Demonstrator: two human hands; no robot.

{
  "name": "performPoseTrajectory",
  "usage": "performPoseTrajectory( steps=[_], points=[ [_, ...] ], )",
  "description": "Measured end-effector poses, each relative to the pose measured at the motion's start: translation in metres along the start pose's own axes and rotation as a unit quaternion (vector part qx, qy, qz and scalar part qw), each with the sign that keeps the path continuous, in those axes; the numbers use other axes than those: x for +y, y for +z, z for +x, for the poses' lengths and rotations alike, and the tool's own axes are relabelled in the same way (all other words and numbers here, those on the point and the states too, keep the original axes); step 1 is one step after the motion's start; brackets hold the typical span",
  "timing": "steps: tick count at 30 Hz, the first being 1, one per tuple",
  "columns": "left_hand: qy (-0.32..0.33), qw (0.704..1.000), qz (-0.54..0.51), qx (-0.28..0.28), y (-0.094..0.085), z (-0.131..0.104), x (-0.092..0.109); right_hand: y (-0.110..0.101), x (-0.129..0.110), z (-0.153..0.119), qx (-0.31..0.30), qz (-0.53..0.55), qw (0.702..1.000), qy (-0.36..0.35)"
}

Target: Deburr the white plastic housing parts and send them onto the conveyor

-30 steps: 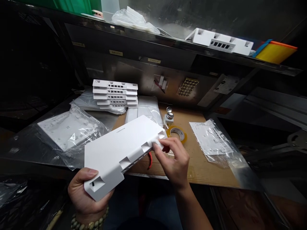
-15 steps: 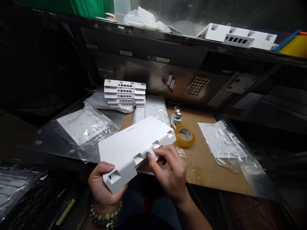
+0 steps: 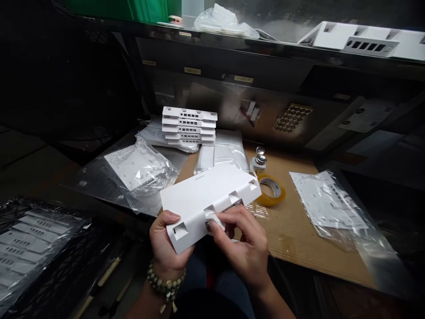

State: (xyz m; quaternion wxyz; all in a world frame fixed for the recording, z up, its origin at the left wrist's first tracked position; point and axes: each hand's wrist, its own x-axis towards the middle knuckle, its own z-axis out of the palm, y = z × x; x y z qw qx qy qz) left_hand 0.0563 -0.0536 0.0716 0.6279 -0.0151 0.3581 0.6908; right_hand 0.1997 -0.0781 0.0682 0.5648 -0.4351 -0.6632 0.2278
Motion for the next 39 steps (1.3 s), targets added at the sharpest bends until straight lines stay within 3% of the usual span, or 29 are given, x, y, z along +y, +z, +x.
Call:
performPoseTrajectory(
  steps=[8,12,19,25,28,30,32,34,36,39],
  points=[
    [-0.024,1.0,-0.01,-0.016,0.003,-0.001,-0.003,0.013,-0.001,-0.003,0.024,-0.092,0.994,-0.059],
    [-0.038,0.998,-0.014,-0.037,0.004,-0.002,-0.004,0.019,-0.005,-0.007,0.005,-0.09,0.992,-0.084],
    [-0.052,0.998,0.0,-0.038,0.001,-0.003,-0.007,0.015,-0.002,-0.008,0.026,-0.101,0.993,-0.058],
    [-0.116,0.991,-0.017,-0.063,0.002,-0.004,-0.009,0.025,-0.021,-0.02,-0.016,-0.006,0.997,-0.069],
    [-0.081,0.994,-0.02,-0.073,-0.002,0.0,-0.004,0.009,-0.025,-0.025,0.02,0.046,0.998,-0.05],
    [-0.041,0.995,-0.023,-0.094,-0.007,0.004,0.003,-0.011,-0.019,-0.022,0.117,0.042,0.992,-0.019],
    [-0.014,0.993,-0.021,-0.119,-0.014,0.008,0.011,-0.034,-0.004,-0.013,0.253,0.038,0.966,0.028],
    [-0.027,0.991,-0.01,-0.131,-0.023,0.011,0.02,-0.052,0.017,-0.003,0.334,0.058,0.938,0.079],
    [-0.067,0.99,0.008,-0.12,-0.036,0.015,0.026,-0.062,0.039,0.005,0.326,0.096,0.931,0.13],
    [-0.118,0.988,0.042,-0.089,-0.058,0.027,0.03,-0.065,0.06,0.006,0.257,0.172,0.924,0.226]
  ],
)
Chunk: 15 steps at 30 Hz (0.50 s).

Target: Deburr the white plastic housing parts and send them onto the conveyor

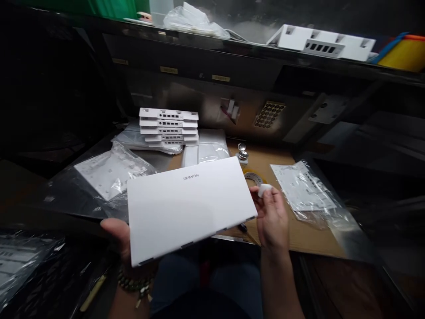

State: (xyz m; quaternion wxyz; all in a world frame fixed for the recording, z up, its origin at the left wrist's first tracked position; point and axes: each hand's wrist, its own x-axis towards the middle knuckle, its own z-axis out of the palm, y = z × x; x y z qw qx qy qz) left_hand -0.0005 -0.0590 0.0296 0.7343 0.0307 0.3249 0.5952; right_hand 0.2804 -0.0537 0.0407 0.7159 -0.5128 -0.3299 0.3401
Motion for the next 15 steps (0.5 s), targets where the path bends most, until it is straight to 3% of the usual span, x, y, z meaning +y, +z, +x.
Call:
performPoseTrajectory(
  steps=[4,9,12,15],
  points=[
    [0.009,1.0,0.016,0.025,-0.033,0.015,-0.001,0.002,0.005,-0.008,-0.042,0.04,0.991,0.123],
    [0.018,1.0,-0.001,-0.013,-0.057,0.029,-0.003,0.002,-0.001,-0.014,-0.083,0.076,0.981,0.16],
    [0.026,0.999,0.003,-0.03,-0.056,0.03,-0.004,0.0,-0.001,-0.013,-0.089,0.081,0.978,0.171],
    [0.034,0.999,0.031,0.009,-0.039,0.024,-0.003,0.0,-0.001,-0.014,-0.081,0.073,0.979,0.17]
  ],
)
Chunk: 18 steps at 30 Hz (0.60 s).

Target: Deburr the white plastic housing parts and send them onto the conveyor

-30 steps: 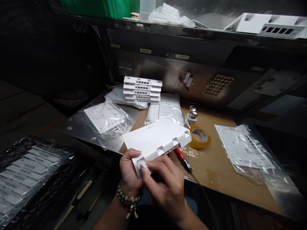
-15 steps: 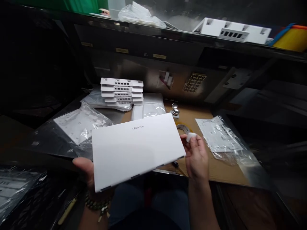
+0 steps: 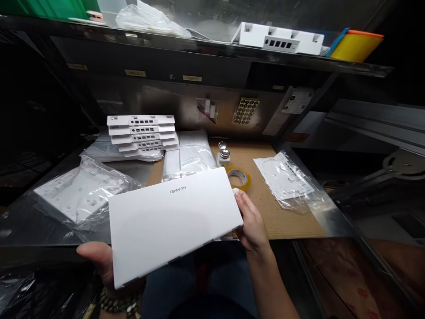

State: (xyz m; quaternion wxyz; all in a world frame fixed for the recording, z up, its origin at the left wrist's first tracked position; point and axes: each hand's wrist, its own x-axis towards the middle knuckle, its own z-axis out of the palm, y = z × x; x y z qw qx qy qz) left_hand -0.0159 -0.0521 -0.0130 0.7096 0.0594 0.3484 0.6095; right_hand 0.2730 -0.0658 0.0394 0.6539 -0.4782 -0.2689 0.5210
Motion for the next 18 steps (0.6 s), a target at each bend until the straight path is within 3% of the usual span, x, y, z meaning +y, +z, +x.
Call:
performPoseTrajectory(
  steps=[2,4,7,9,11,14,16,18],
  points=[
    [-0.009,0.999,0.048,0.022,0.02,-0.007,0.003,0.0,0.0,-0.001,0.011,-0.001,1.0,-0.003],
    [-0.005,0.993,0.119,0.007,0.042,-0.012,0.007,-0.002,0.0,-0.002,0.009,0.0,1.0,-0.009],
    [0.027,0.968,0.249,-0.005,0.068,-0.012,0.016,-0.009,0.002,0.0,-0.029,-0.015,0.998,-0.047],
    [0.055,0.948,0.315,0.012,0.076,-0.009,0.023,-0.015,0.002,0.003,-0.039,-0.05,0.994,-0.093],
    [0.116,0.928,0.355,0.003,0.075,-0.008,0.029,-0.021,0.0,0.008,0.003,-0.094,0.983,-0.155],
    [0.245,0.864,0.434,-0.07,0.069,-0.012,0.035,-0.024,-0.008,0.012,0.073,-0.111,0.972,-0.194],
    [0.298,0.804,0.498,-0.131,0.069,-0.015,0.036,-0.022,-0.015,0.011,0.044,-0.079,0.985,-0.149],
    [0.318,0.763,0.532,-0.186,0.072,-0.014,0.036,-0.018,-0.021,0.008,-0.007,-0.038,0.995,-0.092]
  ],
)
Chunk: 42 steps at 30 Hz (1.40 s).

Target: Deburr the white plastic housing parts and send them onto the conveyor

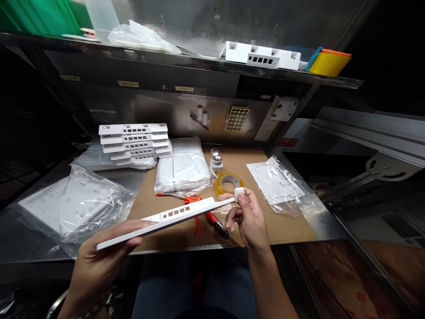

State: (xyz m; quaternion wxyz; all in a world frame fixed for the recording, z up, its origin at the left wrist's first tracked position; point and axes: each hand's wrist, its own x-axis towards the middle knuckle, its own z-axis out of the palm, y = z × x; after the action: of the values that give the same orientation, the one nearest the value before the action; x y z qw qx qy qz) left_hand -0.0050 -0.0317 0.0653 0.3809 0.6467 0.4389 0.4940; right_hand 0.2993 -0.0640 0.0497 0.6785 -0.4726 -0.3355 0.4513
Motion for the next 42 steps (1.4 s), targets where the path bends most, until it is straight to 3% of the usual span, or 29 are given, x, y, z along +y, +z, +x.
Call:
performPoseTrajectory(
  steps=[4,18,20,22,23,25,26,28,30,33,35,38,40,42],
  points=[
    [0.038,0.998,-0.007,-0.054,0.006,0.01,-0.003,0.009,-0.006,-0.002,0.003,0.053,0.998,0.044],
    [0.099,0.982,-0.105,-0.121,0.021,0.02,-0.004,0.003,-0.005,0.003,0.079,0.049,0.996,0.001],
    [0.097,0.984,-0.114,-0.099,0.027,0.02,-0.005,0.003,-0.005,0.004,0.074,0.055,0.996,-0.022],
    [0.05,0.98,-0.195,-0.004,0.035,0.02,-0.004,0.004,-0.005,0.003,0.072,0.057,0.994,-0.056],
    [0.001,0.963,-0.262,0.058,0.039,0.021,-0.003,0.005,-0.005,0.002,0.074,0.056,0.993,-0.074],
    [-0.149,0.891,-0.407,0.134,0.046,0.023,0.0,0.006,-0.004,0.0,0.076,0.047,0.991,-0.1],
    [-0.233,0.844,-0.466,0.128,0.049,0.025,0.003,0.006,-0.003,-0.001,0.074,0.041,0.991,-0.105],
    [-0.367,0.752,-0.543,0.064,0.052,0.031,0.009,0.005,0.0,0.0,0.064,0.03,0.993,-0.099],
    [-0.43,0.691,-0.58,0.019,0.056,0.038,0.015,0.003,0.004,0.005,0.054,0.035,0.995,-0.081],
    [-0.429,0.673,-0.601,0.038,0.063,0.048,0.023,0.001,0.006,0.017,0.067,0.047,0.994,-0.073],
    [-0.398,0.675,-0.618,0.068,0.069,0.051,0.029,0.004,0.004,0.022,0.139,0.019,0.981,-0.136],
    [-0.363,0.666,-0.645,0.093,0.077,0.053,0.036,0.017,0.001,0.011,0.248,-0.074,0.93,-0.259],
    [-0.357,0.658,-0.656,0.096,0.081,0.052,0.039,0.033,-0.001,-0.006,0.213,-0.159,0.914,-0.307],
    [-0.355,0.655,-0.659,0.102,0.083,0.05,0.041,0.052,-0.003,-0.024,0.115,-0.226,0.903,-0.346]
  ],
)
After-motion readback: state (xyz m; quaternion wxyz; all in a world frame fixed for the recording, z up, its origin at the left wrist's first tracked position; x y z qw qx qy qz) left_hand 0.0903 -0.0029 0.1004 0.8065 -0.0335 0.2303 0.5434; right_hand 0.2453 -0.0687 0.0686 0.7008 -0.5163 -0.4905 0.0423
